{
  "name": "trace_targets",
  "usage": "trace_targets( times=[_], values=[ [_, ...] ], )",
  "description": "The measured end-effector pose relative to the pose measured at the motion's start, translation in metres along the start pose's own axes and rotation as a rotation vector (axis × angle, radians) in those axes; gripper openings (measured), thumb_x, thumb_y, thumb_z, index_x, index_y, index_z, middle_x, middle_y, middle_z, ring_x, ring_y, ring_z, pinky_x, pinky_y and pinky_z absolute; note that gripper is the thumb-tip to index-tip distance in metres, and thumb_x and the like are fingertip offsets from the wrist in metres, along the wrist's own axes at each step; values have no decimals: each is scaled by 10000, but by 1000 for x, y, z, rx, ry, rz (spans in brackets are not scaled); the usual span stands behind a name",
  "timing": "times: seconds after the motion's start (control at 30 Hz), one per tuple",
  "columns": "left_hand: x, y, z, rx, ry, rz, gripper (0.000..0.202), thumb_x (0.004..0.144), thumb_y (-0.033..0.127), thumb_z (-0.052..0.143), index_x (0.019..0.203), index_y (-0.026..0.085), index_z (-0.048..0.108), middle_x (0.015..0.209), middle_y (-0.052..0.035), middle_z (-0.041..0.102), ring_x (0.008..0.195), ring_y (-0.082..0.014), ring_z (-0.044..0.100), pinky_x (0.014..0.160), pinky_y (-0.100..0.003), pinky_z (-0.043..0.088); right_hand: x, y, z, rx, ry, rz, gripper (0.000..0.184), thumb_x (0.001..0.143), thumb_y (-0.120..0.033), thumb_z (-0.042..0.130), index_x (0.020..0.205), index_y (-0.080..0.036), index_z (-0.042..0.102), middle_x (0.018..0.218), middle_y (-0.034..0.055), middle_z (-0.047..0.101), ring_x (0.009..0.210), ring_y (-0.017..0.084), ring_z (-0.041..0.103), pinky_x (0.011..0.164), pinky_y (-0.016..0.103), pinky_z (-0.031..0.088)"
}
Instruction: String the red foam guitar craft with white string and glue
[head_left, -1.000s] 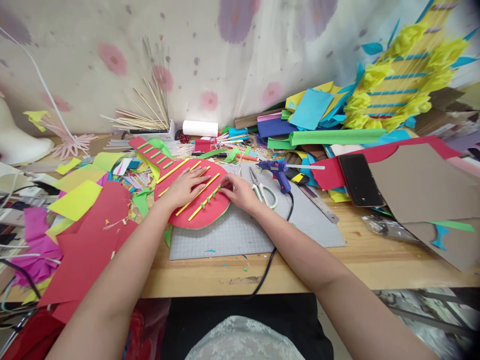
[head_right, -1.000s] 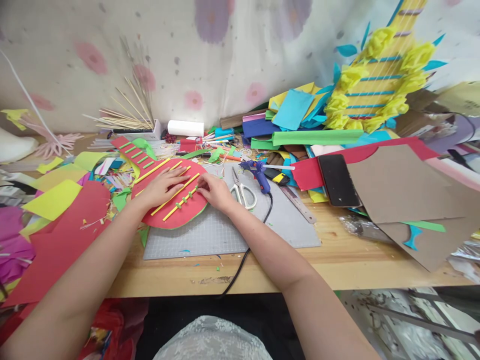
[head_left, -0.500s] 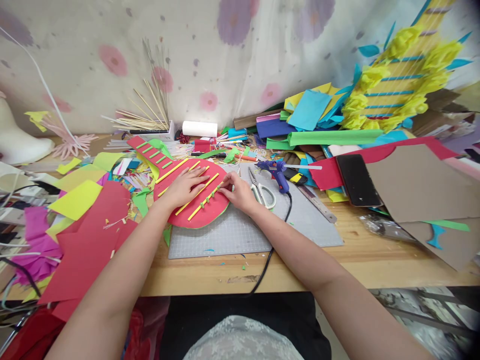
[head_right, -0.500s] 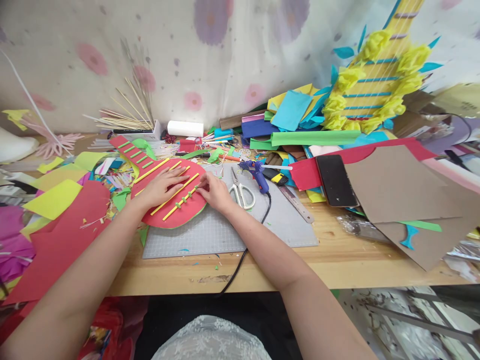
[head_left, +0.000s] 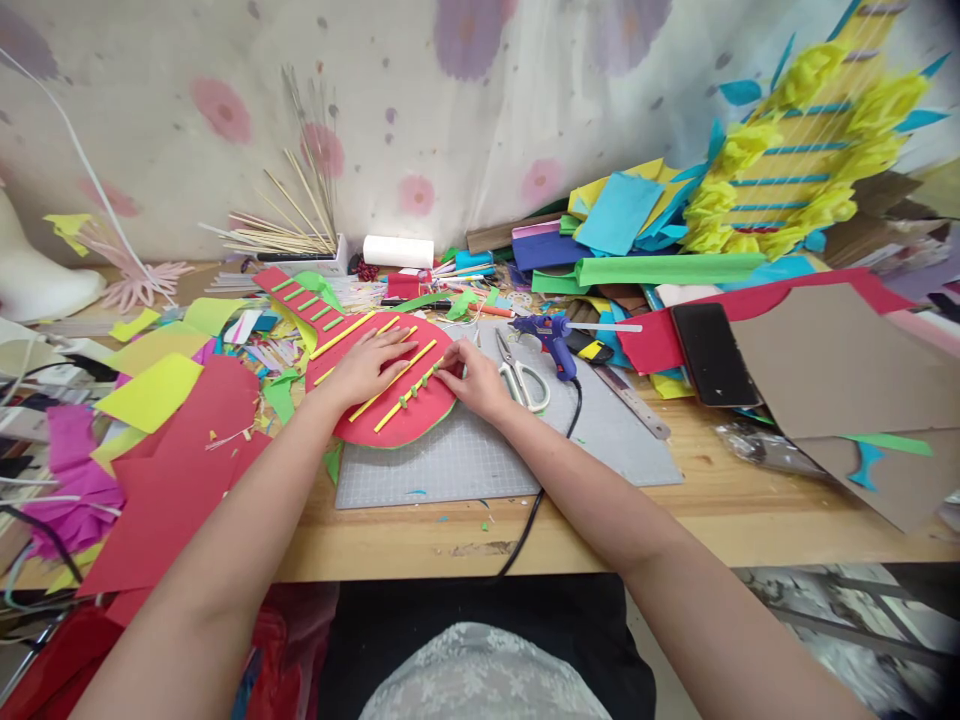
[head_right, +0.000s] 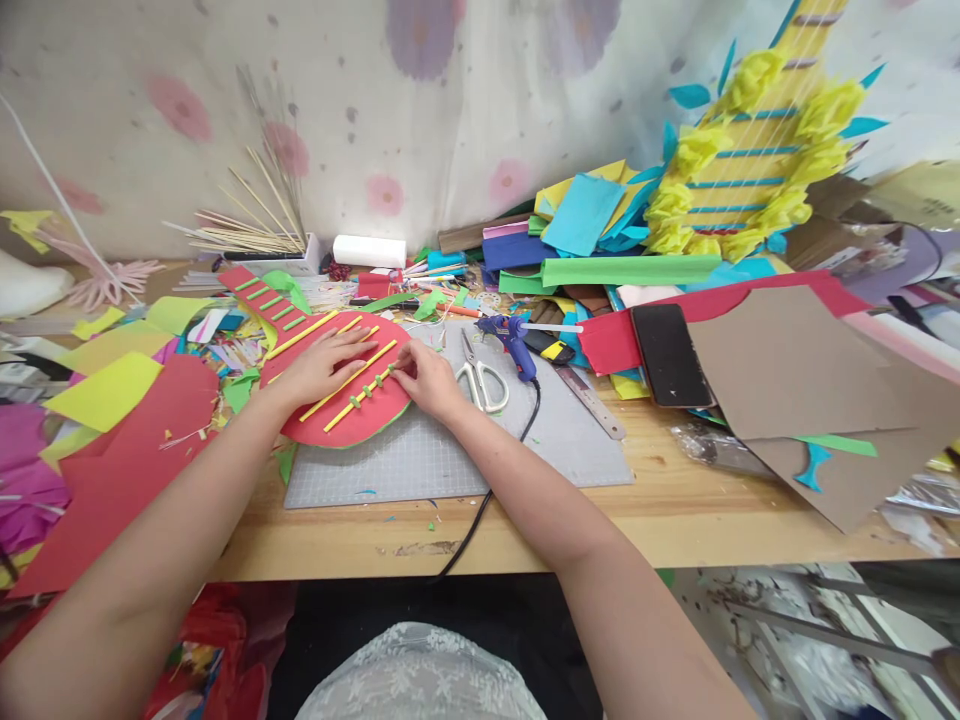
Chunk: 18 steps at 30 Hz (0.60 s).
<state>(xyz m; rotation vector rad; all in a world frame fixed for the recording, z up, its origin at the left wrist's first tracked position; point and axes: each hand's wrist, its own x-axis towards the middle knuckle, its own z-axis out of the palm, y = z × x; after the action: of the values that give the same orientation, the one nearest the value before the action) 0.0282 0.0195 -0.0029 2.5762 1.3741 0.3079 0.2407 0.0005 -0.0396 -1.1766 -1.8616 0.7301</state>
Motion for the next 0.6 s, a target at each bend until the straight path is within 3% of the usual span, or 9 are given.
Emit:
trace_targets(
  times=[0.3, 0.6],
  values=[
    [-1, 4, 0, -2, 20, -44, 471, 895, 400, 347, 1283, 203, 530, 1449, -52, 399, 1365, -206, 314, 1145, -433, 219, 2, 1, 4, 57, 52, 30, 174, 748, -235, 605, 841, -221, 459, 851, 15, 643, 743, 149, 606, 726, 312, 480],
    [-2, 3, 1, 3, 39, -33, 462, 899, 394, 347, 1278, 209, 535, 1442, -51, 409, 1359, -204, 327, 1143, -430, 223, 1, 1, 6, 48, 48, -5, 177, 749, -255, 613, 835, -213, 464, 852, 33, 660, 800, 167, 620, 763, 326, 477]
  ],
)
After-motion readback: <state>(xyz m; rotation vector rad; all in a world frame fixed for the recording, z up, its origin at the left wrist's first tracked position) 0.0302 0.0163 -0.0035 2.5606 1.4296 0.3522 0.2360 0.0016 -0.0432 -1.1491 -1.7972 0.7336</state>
